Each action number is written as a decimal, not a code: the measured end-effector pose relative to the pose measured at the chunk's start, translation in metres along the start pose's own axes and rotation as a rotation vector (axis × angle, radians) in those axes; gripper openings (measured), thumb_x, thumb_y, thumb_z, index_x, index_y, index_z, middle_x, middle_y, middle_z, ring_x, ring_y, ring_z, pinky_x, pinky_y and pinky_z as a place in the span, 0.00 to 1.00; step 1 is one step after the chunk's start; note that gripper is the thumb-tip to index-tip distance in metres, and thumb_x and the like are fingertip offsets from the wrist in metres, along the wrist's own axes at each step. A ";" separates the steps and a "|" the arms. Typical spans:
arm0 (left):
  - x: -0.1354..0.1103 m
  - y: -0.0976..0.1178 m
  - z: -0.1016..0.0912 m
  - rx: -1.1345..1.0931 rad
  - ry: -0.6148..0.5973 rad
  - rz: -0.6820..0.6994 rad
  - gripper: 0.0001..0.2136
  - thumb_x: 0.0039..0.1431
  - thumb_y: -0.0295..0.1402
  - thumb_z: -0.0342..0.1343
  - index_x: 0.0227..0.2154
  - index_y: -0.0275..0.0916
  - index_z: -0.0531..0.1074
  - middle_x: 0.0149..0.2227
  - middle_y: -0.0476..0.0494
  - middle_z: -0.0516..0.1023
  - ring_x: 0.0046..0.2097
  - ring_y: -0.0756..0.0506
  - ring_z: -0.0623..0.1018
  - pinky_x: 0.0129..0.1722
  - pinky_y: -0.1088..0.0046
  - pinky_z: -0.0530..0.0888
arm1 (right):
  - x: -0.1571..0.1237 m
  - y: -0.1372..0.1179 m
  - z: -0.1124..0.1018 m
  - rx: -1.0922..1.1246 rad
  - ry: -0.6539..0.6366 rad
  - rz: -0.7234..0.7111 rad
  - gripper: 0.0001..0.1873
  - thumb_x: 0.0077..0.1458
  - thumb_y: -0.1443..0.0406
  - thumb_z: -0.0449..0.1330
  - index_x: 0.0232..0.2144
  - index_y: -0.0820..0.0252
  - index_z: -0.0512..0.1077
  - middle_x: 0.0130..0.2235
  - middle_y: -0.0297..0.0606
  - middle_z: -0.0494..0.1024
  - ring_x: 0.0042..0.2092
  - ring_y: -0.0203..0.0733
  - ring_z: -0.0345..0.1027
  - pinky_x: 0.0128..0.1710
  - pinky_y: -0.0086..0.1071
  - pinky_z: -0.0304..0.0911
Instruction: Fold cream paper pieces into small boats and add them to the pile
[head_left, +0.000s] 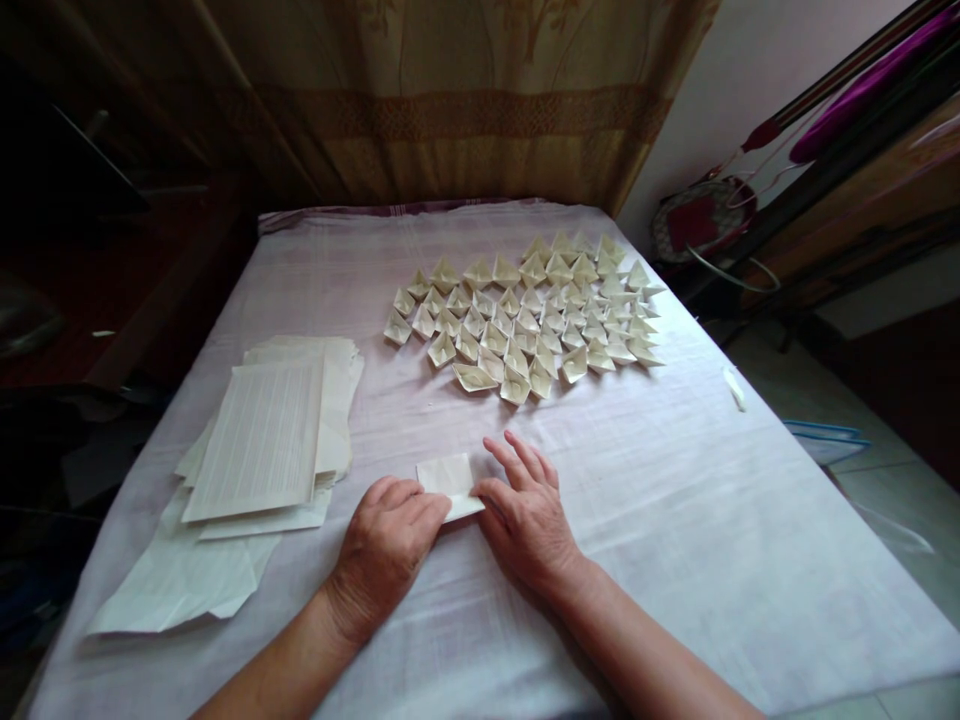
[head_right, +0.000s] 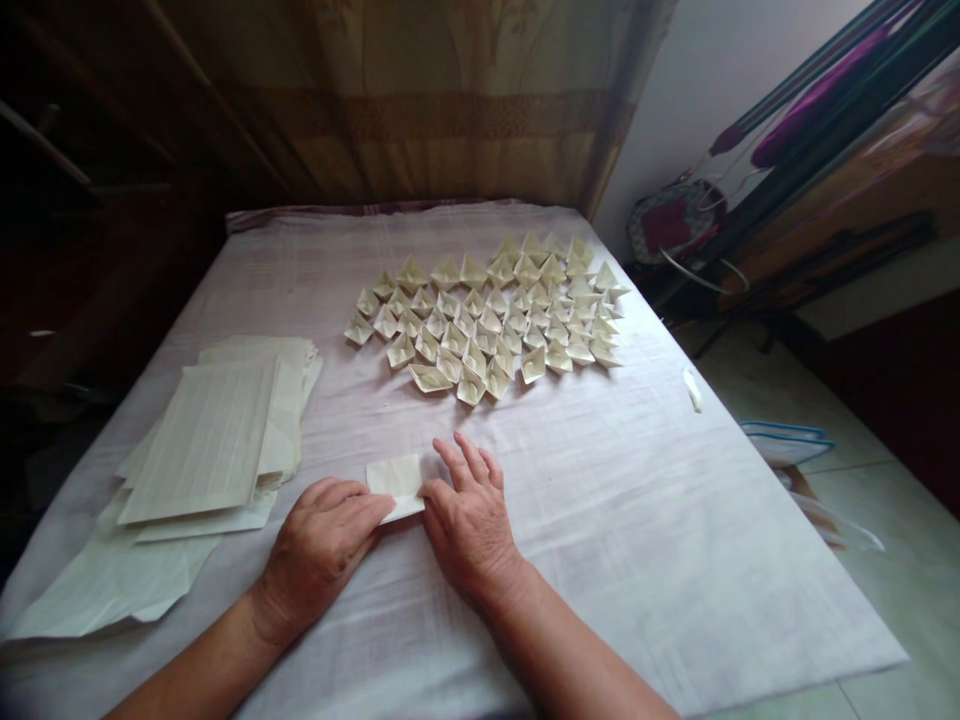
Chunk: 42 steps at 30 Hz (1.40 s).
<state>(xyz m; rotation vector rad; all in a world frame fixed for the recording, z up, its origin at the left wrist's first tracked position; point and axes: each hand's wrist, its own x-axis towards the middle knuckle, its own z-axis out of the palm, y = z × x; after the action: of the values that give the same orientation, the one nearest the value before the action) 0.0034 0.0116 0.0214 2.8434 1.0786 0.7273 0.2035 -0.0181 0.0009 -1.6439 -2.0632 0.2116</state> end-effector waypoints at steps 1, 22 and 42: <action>0.000 -0.001 0.001 -0.010 0.004 -0.007 0.10 0.67 0.27 0.47 0.36 0.40 0.74 0.29 0.48 0.79 0.36 0.45 0.76 0.40 0.66 0.69 | 0.001 -0.001 0.000 -0.004 -0.004 0.001 0.06 0.55 0.69 0.58 0.31 0.54 0.74 0.60 0.40 0.68 0.67 0.52 0.49 0.62 0.49 0.47; 0.001 -0.007 0.018 0.086 -0.049 -0.297 0.14 0.67 0.34 0.47 0.52 0.36 0.64 0.35 0.42 0.77 0.36 0.42 0.76 0.38 0.65 0.72 | 0.018 -0.006 0.011 0.103 -0.011 0.158 0.07 0.55 0.68 0.59 0.25 0.56 0.71 0.56 0.42 0.73 0.64 0.53 0.54 0.61 0.52 0.50; -0.012 -0.003 0.016 0.067 -0.080 -0.130 0.14 0.68 0.29 0.47 0.51 0.44 0.73 0.54 0.45 0.77 0.56 0.42 0.73 0.57 0.58 0.66 | 0.015 -0.002 0.013 0.095 0.015 0.137 0.08 0.56 0.67 0.58 0.39 0.54 0.72 0.58 0.43 0.70 0.63 0.52 0.55 0.60 0.50 0.51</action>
<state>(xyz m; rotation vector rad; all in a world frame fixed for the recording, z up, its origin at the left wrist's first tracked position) 0.0003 0.0087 0.0013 2.7964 1.2837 0.5742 0.1931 -0.0020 -0.0052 -1.7237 -1.9014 0.3374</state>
